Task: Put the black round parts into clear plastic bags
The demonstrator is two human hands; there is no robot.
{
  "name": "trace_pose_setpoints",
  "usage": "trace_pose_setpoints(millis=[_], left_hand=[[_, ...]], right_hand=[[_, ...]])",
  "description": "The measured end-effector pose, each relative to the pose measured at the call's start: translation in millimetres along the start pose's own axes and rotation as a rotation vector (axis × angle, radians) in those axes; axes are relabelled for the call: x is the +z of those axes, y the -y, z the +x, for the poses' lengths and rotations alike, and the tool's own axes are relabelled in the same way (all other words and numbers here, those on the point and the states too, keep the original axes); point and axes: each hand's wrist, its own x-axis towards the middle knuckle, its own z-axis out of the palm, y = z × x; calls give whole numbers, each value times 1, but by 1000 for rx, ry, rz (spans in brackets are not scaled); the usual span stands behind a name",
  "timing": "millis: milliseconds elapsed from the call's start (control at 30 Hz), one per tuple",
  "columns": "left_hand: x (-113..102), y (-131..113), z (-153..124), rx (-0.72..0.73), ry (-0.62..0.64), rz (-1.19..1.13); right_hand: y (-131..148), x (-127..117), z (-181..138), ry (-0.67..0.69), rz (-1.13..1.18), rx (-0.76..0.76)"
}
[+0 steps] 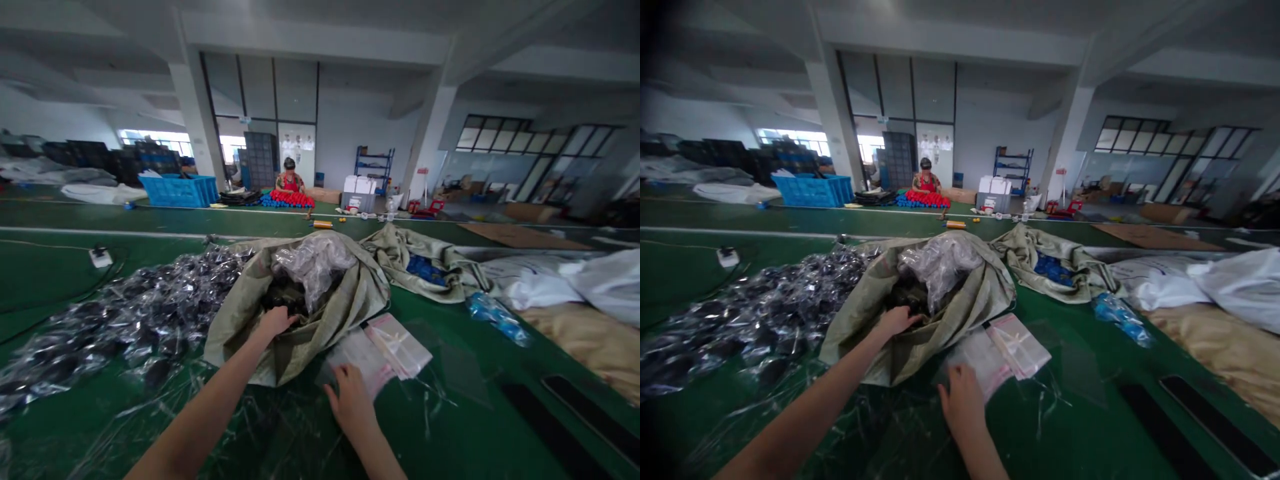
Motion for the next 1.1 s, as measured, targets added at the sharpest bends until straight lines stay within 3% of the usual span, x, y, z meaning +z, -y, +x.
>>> trace_pose_setpoints(millis=[67, 200, 333, 533, 767, 867, 933, 1000, 1100], left_hand=[[3, -2, 3, 13, 25, 9], [2, 1, -5, 62, 51, -15], [1, 8, -23, 53, 22, -57], [2, 11, -49, 24, -83, -101], [2, 13, -68, 9, -118, -204], [-5, 8, -79, -3, -187, -245], [-13, -1, -91, 93, -224, -331], [-24, -13, -107, 253, -172, -479], [-38, -32, -132, 363, 58, -716]], right_hand=[[-26, 4, 2, -27, -95, 76], [-60, 22, 1, -31, -127, 12], [-77, 36, 1, -106, -78, -33], [-95, 39, 7, -69, -45, -65], [-87, 17, 9, -183, -94, -49], [-79, -4, 17, -311, 57, -72], [-69, -20, 22, -354, 227, -80], [-54, -38, 26, -284, 419, -68], [-29, -60, 31, 5, 705, -46]])
